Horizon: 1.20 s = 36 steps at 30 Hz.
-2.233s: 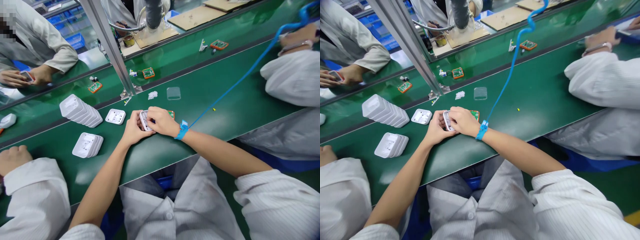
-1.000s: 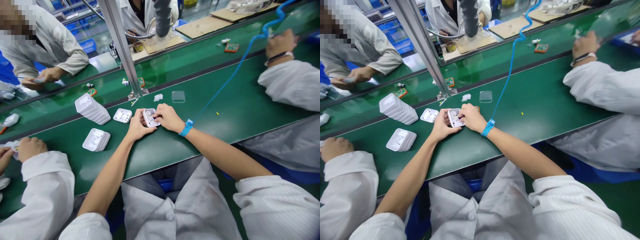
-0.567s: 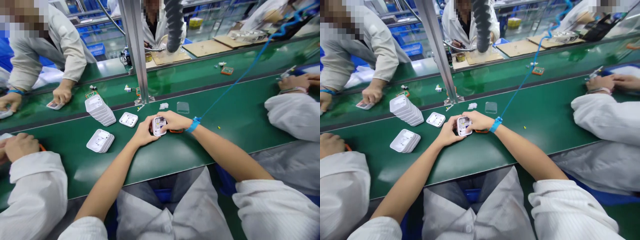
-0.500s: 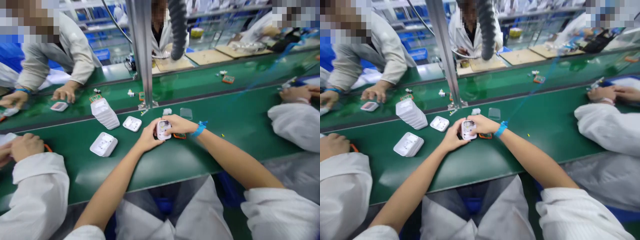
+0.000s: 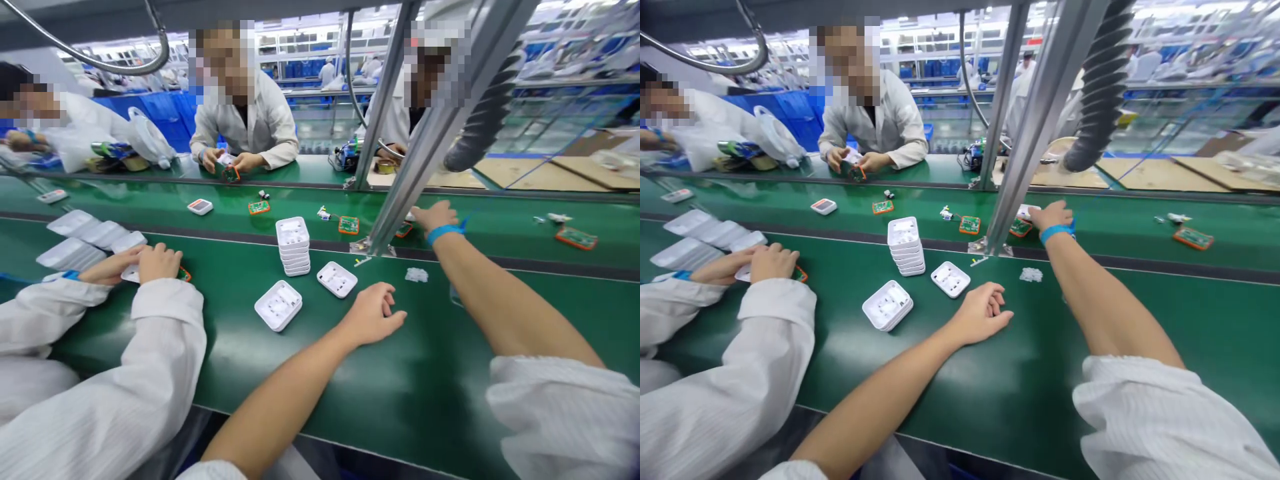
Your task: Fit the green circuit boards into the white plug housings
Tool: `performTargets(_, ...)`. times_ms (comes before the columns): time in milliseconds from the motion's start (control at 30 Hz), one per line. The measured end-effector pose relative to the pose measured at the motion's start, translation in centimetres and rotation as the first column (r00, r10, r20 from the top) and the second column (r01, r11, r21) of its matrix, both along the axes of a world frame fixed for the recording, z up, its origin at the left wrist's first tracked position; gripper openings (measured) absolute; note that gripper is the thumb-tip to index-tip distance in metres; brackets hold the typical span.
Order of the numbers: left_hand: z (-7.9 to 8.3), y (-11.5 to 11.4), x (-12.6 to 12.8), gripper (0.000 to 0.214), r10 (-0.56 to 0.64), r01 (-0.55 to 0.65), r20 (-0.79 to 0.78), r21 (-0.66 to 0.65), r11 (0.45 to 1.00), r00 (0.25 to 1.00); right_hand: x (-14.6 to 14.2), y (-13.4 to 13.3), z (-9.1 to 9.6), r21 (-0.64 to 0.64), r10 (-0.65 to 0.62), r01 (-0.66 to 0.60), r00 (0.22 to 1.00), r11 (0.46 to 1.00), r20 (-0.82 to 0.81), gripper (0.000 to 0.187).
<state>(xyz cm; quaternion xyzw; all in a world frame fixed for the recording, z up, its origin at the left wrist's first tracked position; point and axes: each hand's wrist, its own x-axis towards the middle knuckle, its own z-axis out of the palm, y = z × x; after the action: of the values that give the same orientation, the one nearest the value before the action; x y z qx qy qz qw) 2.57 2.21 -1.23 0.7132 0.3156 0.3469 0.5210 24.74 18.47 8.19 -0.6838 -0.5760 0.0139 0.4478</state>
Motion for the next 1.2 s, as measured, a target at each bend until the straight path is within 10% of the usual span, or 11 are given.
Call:
performTargets(100,0.2,0.1,0.2,0.031,0.029,-0.028,0.029,-0.054,0.998,0.999,-2.6,-1.6,0.0,0.269,-0.340,0.353,0.936,0.896,-0.095,0.038)
performTargets(200,0.4,0.3,0.3,0.032,0.044,-0.031,0.087,-0.146,0.989,0.995,-5.8,-3.8,0.4,0.574,-0.169,0.065,0.977,0.816,0.129,0.028)
performTargets(267,0.5,0.5,0.4,0.037,0.070,-0.033,0.141,-0.244,0.969,0.988,-8.5,-4.5,0.7,0.413,0.167,-0.386,0.864,0.825,0.475,0.018)
performTargets(333,0.7,0.8,0.4,0.040,0.124,-0.042,0.210,-0.356,0.933,0.970,-11.3,-4.0,0.7,0.042,0.445,-0.587,0.657,0.809,0.608,0.019)
performTargets(400,0.9,1.1,0.5,0.042,0.213,-0.057,0.288,-0.465,0.883,0.934,-13.6,-2.2,0.2,-0.161,0.505,-0.519,0.637,0.840,0.582,0.031)
performTargets(533,1.5,1.5,0.6,0.047,0.363,-0.071,0.397,-0.587,0.807,0.843,-15.4,2.6,-2.0,-0.465,0.362,-0.148,0.835,0.873,0.414,0.085)
performTargets(667,1.3,1.6,0.5,0.052,0.338,-0.008,0.476,-0.569,0.822,0.812,-15.3,5.2,-3.7,-0.650,0.325,-0.072,0.904,0.756,0.278,0.081)
performTargets(767,1.0,1.8,0.4,0.058,0.317,0.038,0.516,-0.564,0.825,0.796,-16.0,4.8,-3.1,-0.592,0.319,-0.079,0.895,0.802,0.313,0.079)
performTargets(1033,2.1,1.8,-0.5,0.058,0.264,0.116,0.598,-0.521,0.846,0.757,-12.6,-6.0,1.8,-0.189,0.342,-0.286,0.805,0.939,0.485,0.096)
performTargets(1200,3.0,1.5,-1.1,0.029,0.279,0.033,0.575,-0.471,0.881,0.769,-8.2,-18.2,-0.7,-0.052,0.261,-0.271,0.831,0.961,0.491,0.089)
